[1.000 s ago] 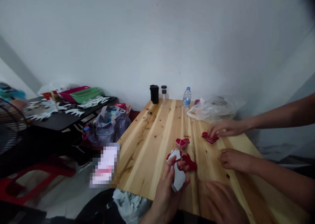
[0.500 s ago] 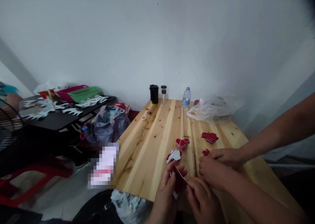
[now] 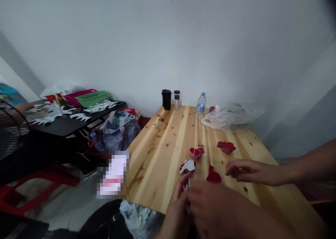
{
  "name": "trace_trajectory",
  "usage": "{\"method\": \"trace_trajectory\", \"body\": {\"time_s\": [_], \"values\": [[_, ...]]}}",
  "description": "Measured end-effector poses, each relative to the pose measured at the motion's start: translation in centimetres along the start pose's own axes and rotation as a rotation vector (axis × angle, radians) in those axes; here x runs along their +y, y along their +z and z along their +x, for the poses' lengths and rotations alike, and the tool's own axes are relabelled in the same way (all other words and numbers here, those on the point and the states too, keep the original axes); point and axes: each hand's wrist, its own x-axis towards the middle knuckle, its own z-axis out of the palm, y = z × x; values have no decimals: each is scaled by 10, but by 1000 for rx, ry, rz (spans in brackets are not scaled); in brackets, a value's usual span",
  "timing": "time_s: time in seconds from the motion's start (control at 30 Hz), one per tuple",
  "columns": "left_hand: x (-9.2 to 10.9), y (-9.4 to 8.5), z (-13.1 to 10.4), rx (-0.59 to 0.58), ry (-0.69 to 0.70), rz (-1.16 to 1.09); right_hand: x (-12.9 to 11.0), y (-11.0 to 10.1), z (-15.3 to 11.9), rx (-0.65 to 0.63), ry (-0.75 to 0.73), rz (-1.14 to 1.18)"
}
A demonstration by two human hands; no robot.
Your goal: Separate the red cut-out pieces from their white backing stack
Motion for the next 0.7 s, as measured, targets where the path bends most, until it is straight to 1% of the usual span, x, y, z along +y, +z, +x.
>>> {"method": "trace_trajectory", "body": {"time_s": [0.03, 0.07, 0.1, 0.13, 0.17, 0.27, 0.37, 0.47, 0.57, 0.63, 0.7], "values": [[-2, -2, 2, 14, 11, 15, -7, -6, 1, -76, 85, 43], [-4, -5, 6, 23, 19, 34, -13, -7, 2, -250, 278, 150], [-7, -10, 10, 23, 18, 54, -19, -3, 5, -322, 381, 231], [-10, -14, 15, 19, 10, 79, -24, 4, 9, -386, 426, 271], [-13, -18, 20, 13, -3, 103, -27, 14, 13, -414, 440, 289], [-17, -24, 30, -4, -4, 152, -26, 42, 24, -372, 411, 243], [-12, -17, 30, -9, 40, 193, -18, 53, 29, -279, 420, 173], [-5, -4, 23, -22, 102, 251, -11, 52, 31, -174, 412, 77], [-5, 6, 17, -63, 136, 232, -5, 48, 34, -85, 407, 11], [-8, 12, 17, -100, 121, 189, -2, 46, 34, -61, 410, 20], [-12, 19, 20, -134, 76, 179, 0, 42, 32, -42, 398, 67]]}}
